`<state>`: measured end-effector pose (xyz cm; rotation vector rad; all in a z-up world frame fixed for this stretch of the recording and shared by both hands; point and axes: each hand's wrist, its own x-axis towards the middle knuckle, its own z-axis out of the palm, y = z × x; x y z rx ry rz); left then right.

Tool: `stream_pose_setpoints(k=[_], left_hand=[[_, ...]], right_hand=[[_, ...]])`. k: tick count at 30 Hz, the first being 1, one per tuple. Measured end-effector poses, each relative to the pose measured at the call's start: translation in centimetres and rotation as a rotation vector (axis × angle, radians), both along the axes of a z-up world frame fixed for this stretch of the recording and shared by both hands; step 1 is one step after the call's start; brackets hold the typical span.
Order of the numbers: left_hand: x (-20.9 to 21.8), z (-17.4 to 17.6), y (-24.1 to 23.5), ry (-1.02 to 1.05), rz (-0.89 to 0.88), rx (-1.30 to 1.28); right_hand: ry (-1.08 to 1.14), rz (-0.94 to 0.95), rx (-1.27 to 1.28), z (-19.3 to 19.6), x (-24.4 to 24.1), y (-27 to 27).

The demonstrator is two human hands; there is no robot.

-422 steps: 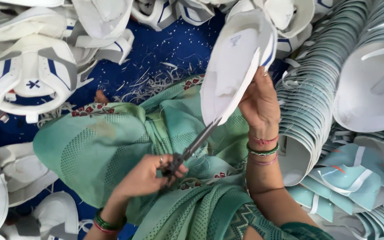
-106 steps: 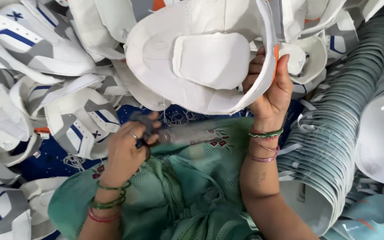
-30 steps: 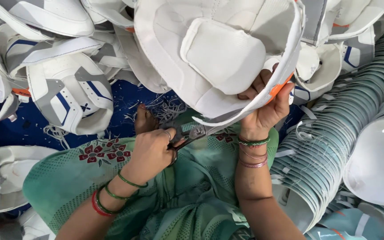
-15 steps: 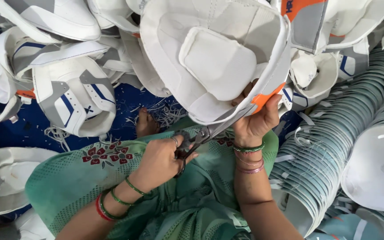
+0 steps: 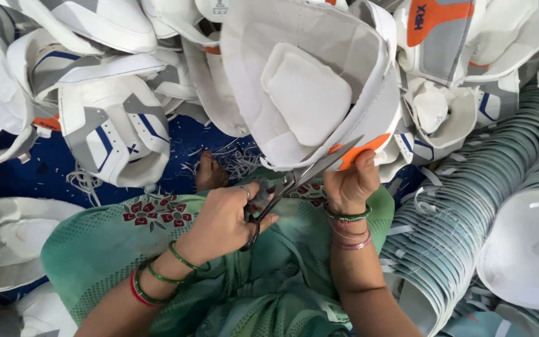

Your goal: The person trims excess material from shoe upper components using scissors.

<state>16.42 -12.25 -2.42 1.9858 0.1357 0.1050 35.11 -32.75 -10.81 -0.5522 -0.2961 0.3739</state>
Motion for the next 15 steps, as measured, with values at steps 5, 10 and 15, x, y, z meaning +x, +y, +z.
stream_pose_setpoints(k=[5,10,15], left_hand=[[-0.5,-1.2,-0.3,0.051,0.048,0.024],[-0.4,-0.3,1.7,0.121,0.011,0.035],[-0.3,-0.5,1.1,0.022,-0.061,0.159]], right_hand=[[-0.054,0.014,-0.037,0.6,0.3,0.0],[-0.022,0.181,-0.075,6.4,1.6,-0.8],[-0.129,0.144,-0.11,1.8,2.2,-3.9]])
